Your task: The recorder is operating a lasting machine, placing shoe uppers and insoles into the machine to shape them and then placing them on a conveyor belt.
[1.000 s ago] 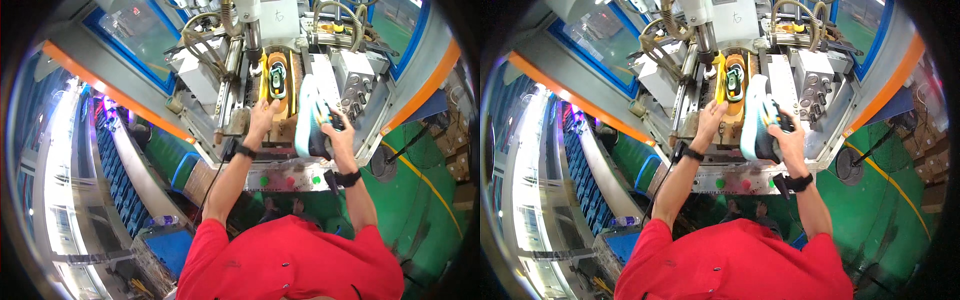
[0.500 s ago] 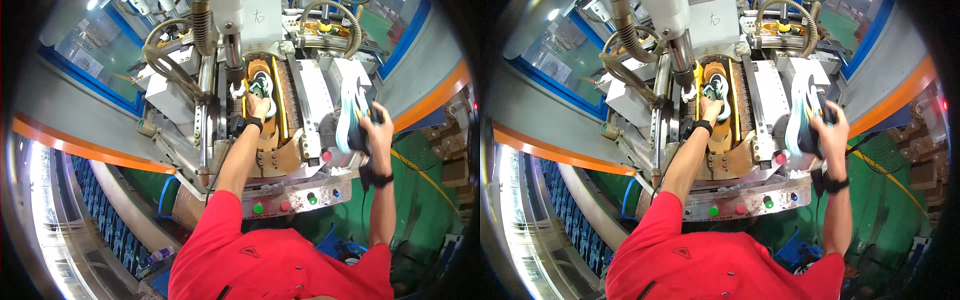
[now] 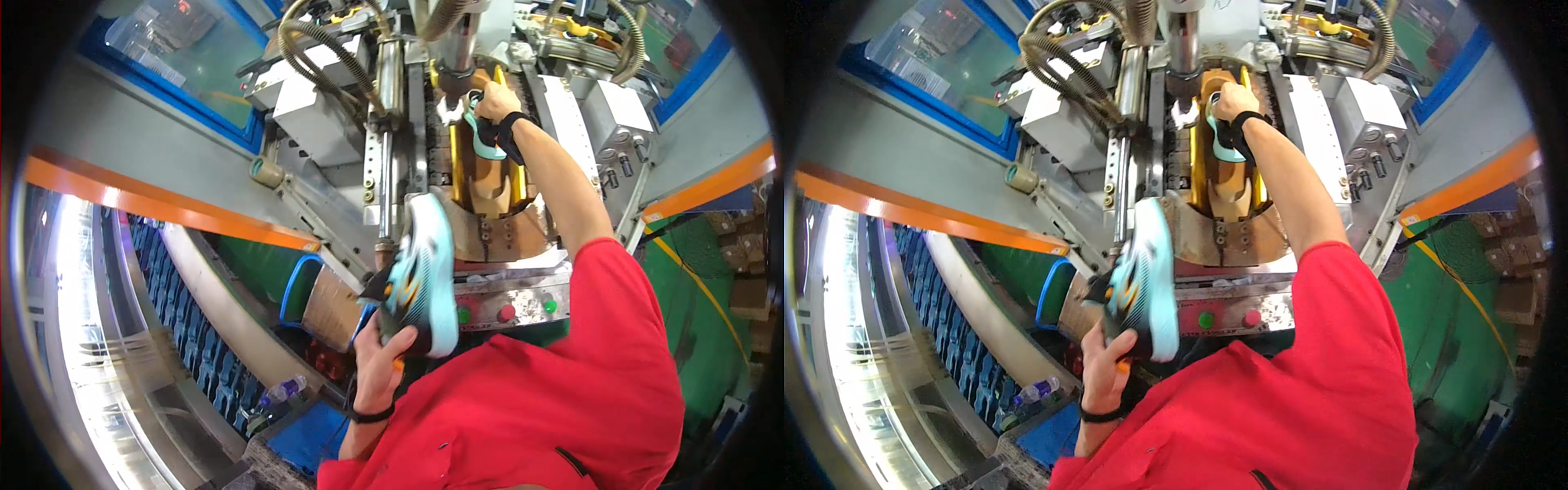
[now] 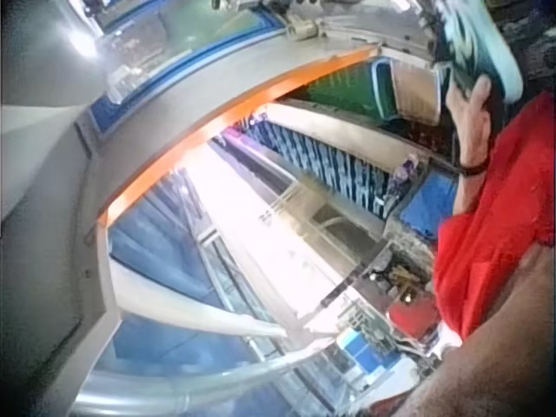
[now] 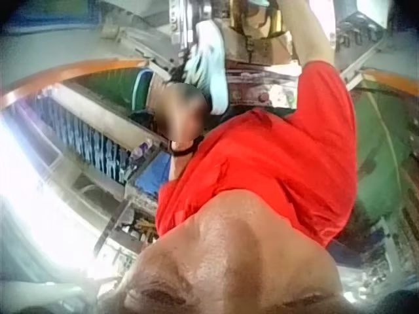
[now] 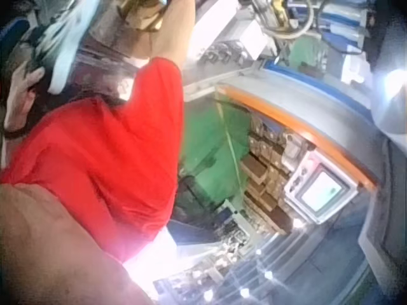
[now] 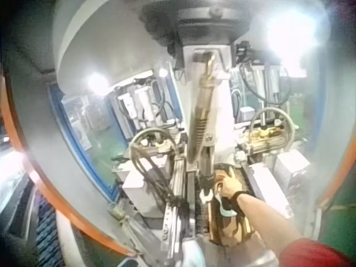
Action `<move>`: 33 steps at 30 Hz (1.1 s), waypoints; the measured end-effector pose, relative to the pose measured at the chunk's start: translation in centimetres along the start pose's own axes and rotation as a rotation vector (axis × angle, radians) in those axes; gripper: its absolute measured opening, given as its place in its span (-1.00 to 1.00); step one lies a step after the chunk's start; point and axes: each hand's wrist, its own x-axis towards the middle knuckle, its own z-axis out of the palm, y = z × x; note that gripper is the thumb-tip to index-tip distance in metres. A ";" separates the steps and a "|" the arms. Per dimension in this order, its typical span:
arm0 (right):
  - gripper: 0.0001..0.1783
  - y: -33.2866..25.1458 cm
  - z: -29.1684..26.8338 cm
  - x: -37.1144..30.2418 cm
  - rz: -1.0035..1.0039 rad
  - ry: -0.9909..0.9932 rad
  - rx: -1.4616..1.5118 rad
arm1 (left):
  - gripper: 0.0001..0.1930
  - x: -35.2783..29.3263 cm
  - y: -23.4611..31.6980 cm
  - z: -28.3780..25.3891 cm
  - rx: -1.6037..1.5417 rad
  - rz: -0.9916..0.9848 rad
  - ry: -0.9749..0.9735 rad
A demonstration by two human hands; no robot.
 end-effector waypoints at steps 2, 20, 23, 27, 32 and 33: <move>-0.65 1.1 4.7 1.1 -0.010 0.198 0.048 | -0.47 -2.9 0.7 -1.3 0.003 0.129 0.143; -0.90 -0.6 11.5 -33.8 -0.853 0.039 0.387 | -0.68 -7.4 -5.8 -3.7 -0.197 0.216 0.556; -0.88 0.8 19.1 -35.1 -0.886 0.002 0.371 | -0.69 -7.6 -5.8 -1.4 -0.131 0.172 0.536; -0.86 3.0 23.5 -36.1 -0.967 -0.128 0.259 | -0.71 -8.7 -6.8 -0.1 -0.169 0.198 0.555; -0.79 3.7 26.5 -35.1 -0.973 -0.239 0.305 | -0.71 -9.5 -8.2 0.2 -0.218 0.189 0.581; -0.79 3.9 26.4 -34.9 -0.975 -0.231 0.304 | -0.71 -9.6 -8.4 0.3 -0.217 0.195 0.576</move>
